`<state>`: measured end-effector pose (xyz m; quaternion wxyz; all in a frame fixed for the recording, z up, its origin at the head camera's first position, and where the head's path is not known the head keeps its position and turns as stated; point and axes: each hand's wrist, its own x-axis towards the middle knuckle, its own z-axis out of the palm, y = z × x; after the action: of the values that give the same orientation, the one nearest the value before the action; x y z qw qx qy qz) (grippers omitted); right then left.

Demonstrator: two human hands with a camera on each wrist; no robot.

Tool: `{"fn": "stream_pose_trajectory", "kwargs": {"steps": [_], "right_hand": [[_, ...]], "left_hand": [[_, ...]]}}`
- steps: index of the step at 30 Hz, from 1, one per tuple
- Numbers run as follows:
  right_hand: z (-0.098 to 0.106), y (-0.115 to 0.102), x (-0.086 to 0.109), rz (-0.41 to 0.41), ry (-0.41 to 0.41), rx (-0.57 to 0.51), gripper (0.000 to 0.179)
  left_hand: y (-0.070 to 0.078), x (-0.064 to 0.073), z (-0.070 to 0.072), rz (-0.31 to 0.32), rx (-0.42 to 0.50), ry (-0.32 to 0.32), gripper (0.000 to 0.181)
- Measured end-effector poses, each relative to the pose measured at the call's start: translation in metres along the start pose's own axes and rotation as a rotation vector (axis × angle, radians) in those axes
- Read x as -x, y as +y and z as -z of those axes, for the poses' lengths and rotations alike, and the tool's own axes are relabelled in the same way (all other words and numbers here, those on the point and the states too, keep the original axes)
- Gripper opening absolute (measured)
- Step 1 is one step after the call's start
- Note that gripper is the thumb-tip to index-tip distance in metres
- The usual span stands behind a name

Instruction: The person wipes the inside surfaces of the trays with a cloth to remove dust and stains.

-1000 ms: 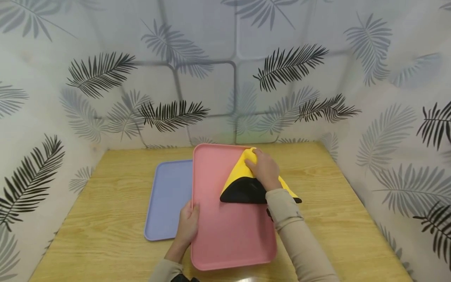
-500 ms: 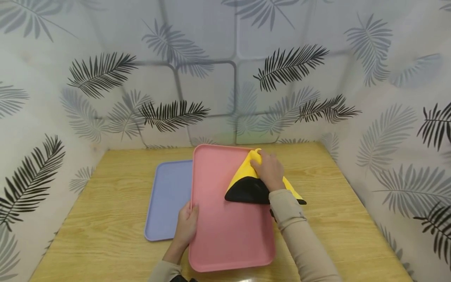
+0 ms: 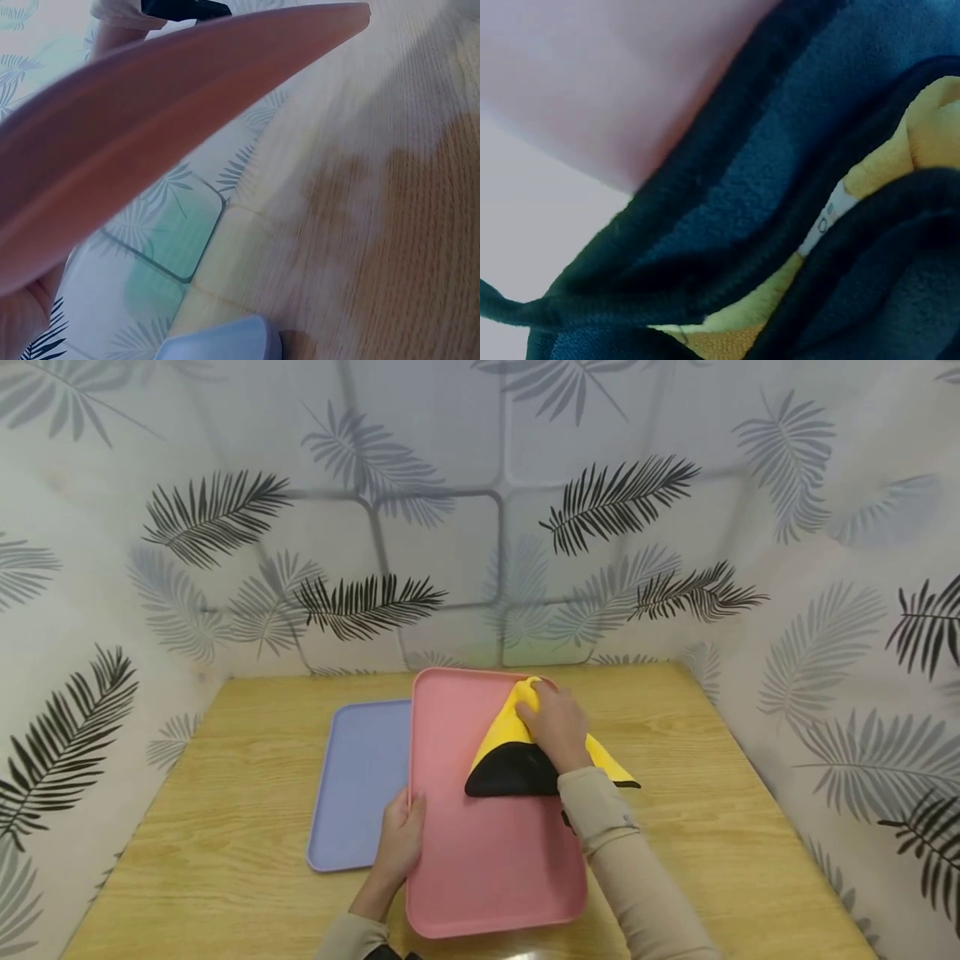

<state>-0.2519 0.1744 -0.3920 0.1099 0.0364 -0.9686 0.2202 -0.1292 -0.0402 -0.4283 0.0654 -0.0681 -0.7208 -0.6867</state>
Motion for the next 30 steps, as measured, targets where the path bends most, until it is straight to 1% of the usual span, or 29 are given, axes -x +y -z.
{"fn": "stream_pose_trajectory", "kwargs": {"steps": [5,8,10,15,18,20,22,23,25,28,29,30], "right_hand": [[-0.001,-0.013,0.002,0.015,-0.025,-0.016,0.048],[-0.002,-0.021,0.002,0.03,-0.027,-0.033,0.048],[-0.002,-0.026,0.003,0.043,-0.024,-0.038,0.048],[-0.004,-0.038,0.005,0.109,0.003,-0.048,0.047],[-0.006,-0.047,0.007,0.136,0.006,-0.059,0.046],[-0.007,-0.052,0.008,0.148,0.01,-0.057,0.046],[-0.009,-0.058,0.009,0.159,0.014,-0.049,0.046],[-0.009,-0.06,0.009,0.167,0.018,-0.047,0.046],[-0.011,-0.066,0.011,0.183,0.025,-0.039,0.045],[-0.012,-0.071,0.013,0.212,0.028,-0.029,0.044],[-0.012,-0.073,0.014,0.218,0.031,-0.028,0.044],[-0.013,-0.074,0.015,0.221,0.033,-0.026,0.043]], "left_hand": [[-0.001,0.0,-0.002,-0.004,-0.006,-0.005,0.023],[-0.003,-0.001,-0.003,-0.027,-0.007,-0.004,0.022],[-0.009,-0.003,-0.004,-0.036,-0.004,0.0,0.021],[-0.029,-0.008,-0.007,-0.051,-0.027,0.002,0.021],[-0.034,-0.008,-0.009,-0.076,-0.045,0.005,0.02],[-0.035,-0.008,-0.01,-0.084,-0.029,-0.005,0.019],[-0.033,-0.007,-0.012,-0.087,-0.019,-0.012,0.018],[-0.03,-0.005,-0.012,-0.105,-0.021,-0.018,0.018],[-0.023,-0.003,-0.013,-0.113,-0.025,-0.03,0.015],[-0.01,0.002,-0.015,-0.127,-0.076,-0.025,0.012],[-0.006,0.003,-0.015,-0.126,-0.095,-0.023,0.01],[-0.005,0.003,-0.016,-0.108,-0.101,-0.021,0.011]]}}
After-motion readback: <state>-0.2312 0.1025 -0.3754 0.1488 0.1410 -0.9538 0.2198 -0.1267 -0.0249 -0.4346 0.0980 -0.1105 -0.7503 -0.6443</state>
